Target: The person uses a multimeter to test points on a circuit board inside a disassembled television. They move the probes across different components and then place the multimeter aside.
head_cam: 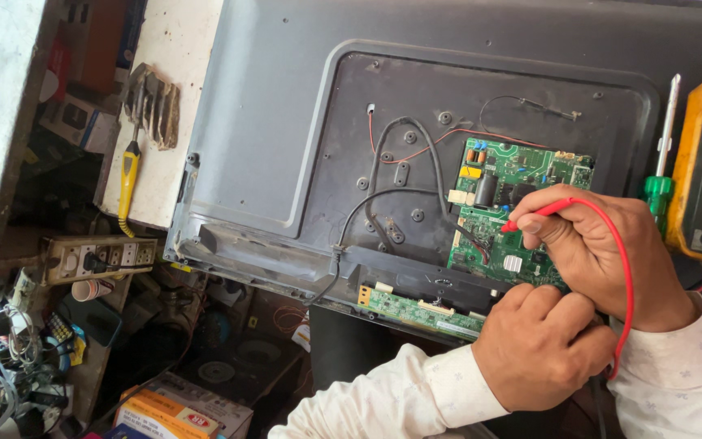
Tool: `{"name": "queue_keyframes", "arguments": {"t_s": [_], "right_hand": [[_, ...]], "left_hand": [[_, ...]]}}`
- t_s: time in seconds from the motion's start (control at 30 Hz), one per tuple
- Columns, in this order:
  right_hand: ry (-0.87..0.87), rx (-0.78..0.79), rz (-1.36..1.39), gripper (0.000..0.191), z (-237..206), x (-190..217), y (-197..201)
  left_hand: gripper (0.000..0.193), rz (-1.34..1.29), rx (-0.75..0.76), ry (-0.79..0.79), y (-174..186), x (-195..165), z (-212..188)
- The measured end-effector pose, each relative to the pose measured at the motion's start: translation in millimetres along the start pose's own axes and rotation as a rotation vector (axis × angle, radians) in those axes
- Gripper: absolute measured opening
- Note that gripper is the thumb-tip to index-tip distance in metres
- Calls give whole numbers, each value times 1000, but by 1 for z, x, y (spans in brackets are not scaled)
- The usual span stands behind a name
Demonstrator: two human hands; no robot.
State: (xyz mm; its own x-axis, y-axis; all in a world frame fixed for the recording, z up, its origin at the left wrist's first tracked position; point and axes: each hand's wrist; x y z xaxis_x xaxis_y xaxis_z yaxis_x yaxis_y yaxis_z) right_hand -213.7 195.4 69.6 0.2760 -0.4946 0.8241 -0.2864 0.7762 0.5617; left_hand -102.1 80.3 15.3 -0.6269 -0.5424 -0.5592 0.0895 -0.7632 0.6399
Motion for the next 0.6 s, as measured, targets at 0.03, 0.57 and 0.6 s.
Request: {"name": "queue_keyframes", "arguments": {"t_s": [0.03, 0.57, 0.6], "right_hand": [[5, -2, -4, 10, 0, 0, 0], [53, -29, -9, 11, -1, 1, 0], [53, -29, -14, 11, -1, 1, 0]], "left_hand": [[6, 2, 0, -1, 0, 0, 0], [12, 41, -8, -12, 3, -1, 3], [11, 42, -14, -15, 4, -1, 4]]}}
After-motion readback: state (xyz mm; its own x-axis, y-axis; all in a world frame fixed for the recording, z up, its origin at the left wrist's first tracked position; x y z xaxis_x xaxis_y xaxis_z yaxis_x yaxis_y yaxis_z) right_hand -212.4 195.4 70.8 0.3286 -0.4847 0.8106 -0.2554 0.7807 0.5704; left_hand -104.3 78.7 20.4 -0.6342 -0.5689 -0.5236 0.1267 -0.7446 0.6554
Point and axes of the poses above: each hand's wrist, its own z-axis towards the middle knuckle, its own y-axis out of the back of the hand, x = y × z, and after that the axes turned 1 degree about -y, right-handed
